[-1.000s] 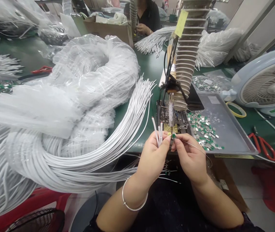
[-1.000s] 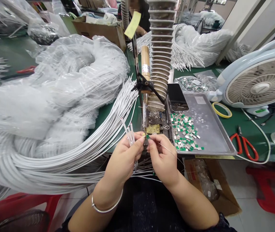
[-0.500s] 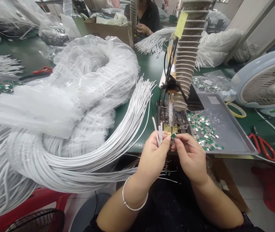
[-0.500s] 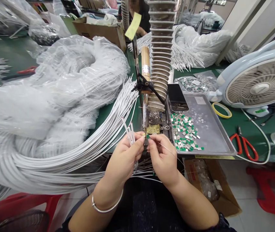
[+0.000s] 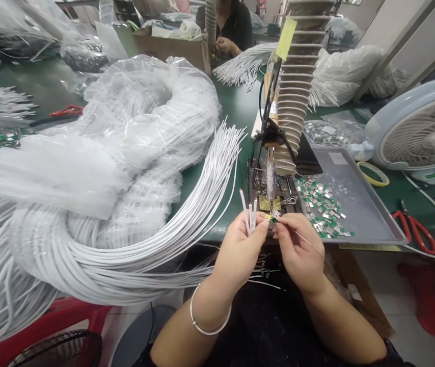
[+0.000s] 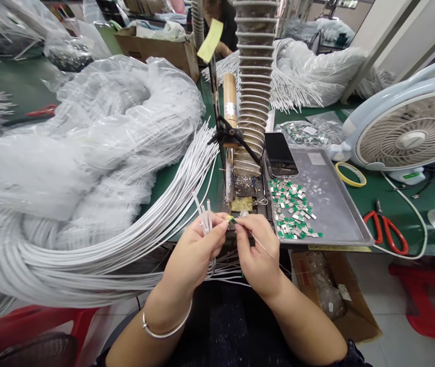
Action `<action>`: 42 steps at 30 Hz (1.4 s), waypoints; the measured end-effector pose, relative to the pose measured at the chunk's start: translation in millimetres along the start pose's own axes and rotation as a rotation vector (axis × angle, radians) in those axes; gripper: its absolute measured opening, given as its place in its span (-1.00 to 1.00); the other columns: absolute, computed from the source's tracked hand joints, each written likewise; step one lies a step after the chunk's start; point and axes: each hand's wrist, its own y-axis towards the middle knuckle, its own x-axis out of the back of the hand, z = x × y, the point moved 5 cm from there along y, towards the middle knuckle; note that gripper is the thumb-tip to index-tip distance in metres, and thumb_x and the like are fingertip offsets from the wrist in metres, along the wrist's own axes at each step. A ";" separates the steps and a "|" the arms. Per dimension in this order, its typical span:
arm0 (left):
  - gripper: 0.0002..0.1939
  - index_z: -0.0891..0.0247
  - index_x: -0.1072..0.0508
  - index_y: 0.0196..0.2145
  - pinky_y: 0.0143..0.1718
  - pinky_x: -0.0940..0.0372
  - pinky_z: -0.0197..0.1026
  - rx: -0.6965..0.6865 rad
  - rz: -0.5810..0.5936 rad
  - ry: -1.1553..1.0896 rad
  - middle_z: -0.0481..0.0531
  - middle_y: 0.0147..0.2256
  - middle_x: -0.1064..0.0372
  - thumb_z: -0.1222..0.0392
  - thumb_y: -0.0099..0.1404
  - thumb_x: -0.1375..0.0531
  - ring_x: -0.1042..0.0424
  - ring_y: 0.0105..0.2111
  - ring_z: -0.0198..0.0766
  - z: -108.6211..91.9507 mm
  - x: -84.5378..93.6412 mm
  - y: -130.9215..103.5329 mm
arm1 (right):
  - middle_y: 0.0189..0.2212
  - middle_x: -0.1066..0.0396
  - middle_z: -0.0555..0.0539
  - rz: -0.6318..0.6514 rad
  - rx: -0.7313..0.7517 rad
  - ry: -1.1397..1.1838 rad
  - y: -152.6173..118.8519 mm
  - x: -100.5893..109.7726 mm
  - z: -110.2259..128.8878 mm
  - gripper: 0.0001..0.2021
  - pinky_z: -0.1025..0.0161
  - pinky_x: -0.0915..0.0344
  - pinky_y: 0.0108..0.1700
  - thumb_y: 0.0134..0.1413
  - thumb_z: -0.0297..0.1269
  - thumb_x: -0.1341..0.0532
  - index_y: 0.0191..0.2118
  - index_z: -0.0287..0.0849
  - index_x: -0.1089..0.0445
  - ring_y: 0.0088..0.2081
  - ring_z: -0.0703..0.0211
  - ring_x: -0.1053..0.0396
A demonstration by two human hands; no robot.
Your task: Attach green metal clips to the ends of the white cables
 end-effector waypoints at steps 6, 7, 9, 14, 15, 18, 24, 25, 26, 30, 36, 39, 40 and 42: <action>-0.87 0.27 -0.40 -0.43 -0.49 -0.13 -0.34 -0.034 0.096 0.160 -0.04 -0.39 -0.33 0.16 0.18 -0.21 -0.18 -0.53 -0.45 -3.2 4.6 -0.4 | -0.39 -0.33 -0.04 -0.082 0.158 -0.147 3.2 5.9 2.5 -0.75 0.23 -0.33 -0.35 0.04 -0.58 -0.15 -0.21 -0.12 -0.40 -0.37 0.23 -0.33; -0.88 0.27 -0.40 -0.43 -0.46 -0.15 -0.33 -0.032 0.108 0.182 -0.04 -0.40 -0.33 0.16 0.17 -0.21 -0.20 -0.51 -0.43 -3.9 4.4 -0.6 | -0.40 -0.34 -0.03 -0.078 0.159 -0.145 3.5 5.6 2.3 -0.76 0.23 -0.33 -0.36 0.05 -0.58 -0.15 -0.21 -0.12 -0.41 -0.38 0.23 -0.34; -0.89 0.27 -0.39 -0.45 -0.38 -0.19 -0.29 -0.034 0.130 0.223 -0.02 -0.39 -0.35 0.19 0.17 -0.20 -0.24 -0.45 -0.38 -5.4 3.1 -1.3 | -0.41 -0.36 -0.04 -0.055 0.152 -0.129 3.7 4.1 1.9 -0.77 0.22 -0.34 -0.35 0.07 -0.55 -0.14 -0.20 -0.12 -0.40 -0.37 0.22 -0.36; -0.89 0.27 -0.34 -0.48 -0.25 -0.21 -0.21 -0.057 0.171 0.253 0.01 -0.37 -0.36 0.24 0.19 -0.16 -0.31 -0.36 -0.31 -5.4 -2.6 -2.3 | -0.32 -0.42 -0.11 -0.007 0.149 -0.119 0.2 0.8 3.0 -0.73 0.12 -0.39 -0.23 0.12 -0.53 -0.04 -0.12 -0.15 -0.36 -0.25 0.12 -0.41; -0.89 0.27 -0.34 -0.48 -0.26 -0.21 -0.21 -0.053 0.172 0.249 0.00 -0.37 -0.35 0.24 0.19 -0.16 -0.31 -0.36 -0.31 -4.6 -3.4 -2.3 | -0.30 -0.43 -0.12 -0.007 0.143 -0.123 -0.9 0.8 2.8 -0.72 0.11 -0.40 -0.22 0.13 -0.52 -0.03 -0.10 -0.15 -0.35 -0.23 0.12 -0.41; -0.90 0.27 -0.32 -0.48 -0.28 -0.21 -0.24 -0.058 0.168 0.244 -0.02 -0.36 -0.33 0.25 0.19 -0.15 -0.31 -0.35 -0.32 -3.6 -5.4 -1.8 | -0.26 -0.44 -0.13 -0.045 0.083 -0.128 -4.4 2.6 -0.4 -0.69 0.14 -0.43 -0.21 0.15 -0.48 -0.02 -0.01 -0.15 -0.28 -0.23 0.13 -0.44; -0.91 0.27 -0.30 -0.47 -0.28 -0.20 -0.25 -0.060 0.124 0.250 -0.02 -0.34 -0.30 0.27 0.18 -0.15 -0.30 -0.31 -0.30 -5.4 -5.6 -1.0 | -0.34 -0.46 -0.05 -0.164 -0.002 -0.120 -9.1 8.6 -4.7 -0.79 0.26 -0.44 -0.30 0.16 -0.49 -0.05 -0.13 -0.15 -0.34 -0.36 0.24 -0.46; -0.91 0.27 -0.30 -0.46 -0.28 -0.20 -0.25 -0.059 0.118 0.248 -0.02 -0.35 -0.30 0.27 0.19 -0.15 -0.30 -0.31 -0.30 -5.6 -5.4 -1.0 | -0.34 -0.46 -0.05 -0.176 -0.006 -0.117 -9.3 9.5 -5.0 -0.80 0.26 -0.44 -0.31 0.16 -0.49 -0.06 -0.18 -0.14 -0.36 -0.37 0.25 -0.46; -0.91 0.27 -0.30 -0.45 -0.29 -0.20 -0.25 -0.061 0.113 0.247 -0.03 -0.36 -0.29 0.26 0.19 -0.15 -0.30 -0.31 -0.30 -6.0 -5.3 -0.9 | -0.34 -0.46 -0.04 -0.179 -0.005 -0.103 -9.2 10.1 -5.1 -0.81 0.26 -0.44 -0.31 0.16 -0.49 -0.06 -0.21 -0.14 -0.37 -0.37 0.24 -0.45; -0.91 0.27 -0.30 -0.47 -0.30 -0.19 -0.26 -0.078 0.101 0.257 -0.05 -0.38 -0.27 0.26 0.18 -0.16 -0.29 -0.34 -0.31 -7.8 -5.3 -0.4 | -0.34 -0.47 -0.06 -0.129 0.034 -0.031 -7.8 9.4 -4.3 -0.83 0.20 -0.44 -0.31 0.14 -0.48 -0.07 -0.25 -0.12 -0.37 -0.32 0.18 -0.46; -0.90 0.26 -0.30 -0.48 -0.33 -0.18 -0.26 -0.087 0.091 0.307 -0.05 -0.39 -0.25 0.25 0.17 -0.15 -0.28 -0.36 -0.31 -9.4 -4.9 1.6 | -0.32 -0.48 -0.09 -0.088 0.062 -0.044 -6.7 8.1 -4.4 -0.83 0.10 -0.44 -0.22 0.13 -0.49 -0.07 -0.24 -0.12 -0.35 -0.25 0.13 -0.47; -0.89 0.26 -0.29 -0.49 -0.34 -0.19 -0.26 -0.098 0.092 0.329 -0.04 -0.40 -0.25 0.25 0.18 -0.14 -0.29 -0.35 -0.30 -10.4 -4.5 2.4 | -0.31 -0.49 -0.10 -0.085 0.079 -0.025 -5.8 6.8 -3.9 -0.82 0.08 -0.44 -0.22 0.13 -0.50 -0.08 -0.23 -0.11 -0.36 -0.24 0.13 -0.46; -0.89 0.26 -0.29 -0.49 -0.34 -0.19 -0.27 -0.101 0.091 0.331 -0.04 -0.41 -0.25 0.25 0.18 -0.14 -0.29 -0.35 -0.30 -10.9 -4.5 2.6 | -0.30 -0.49 -0.11 -0.086 0.079 -0.023 -5.5 6.3 -3.9 -0.82 0.08 -0.44 -0.22 0.13 -0.49 -0.08 -0.23 -0.11 -0.36 -0.24 0.13 -0.46; -0.88 0.26 -0.29 -0.50 -0.33 -0.19 -0.27 -0.108 0.084 0.332 -0.05 -0.42 -0.25 0.25 0.18 -0.14 -0.28 -0.36 -0.31 -12.4 -4.7 3.3 | -0.31 -0.49 -0.11 -0.090 0.082 -0.027 -5.0 4.9 -4.3 -0.82 0.07 -0.44 -0.21 0.13 -0.48 -0.08 -0.23 -0.11 -0.36 -0.23 0.12 -0.46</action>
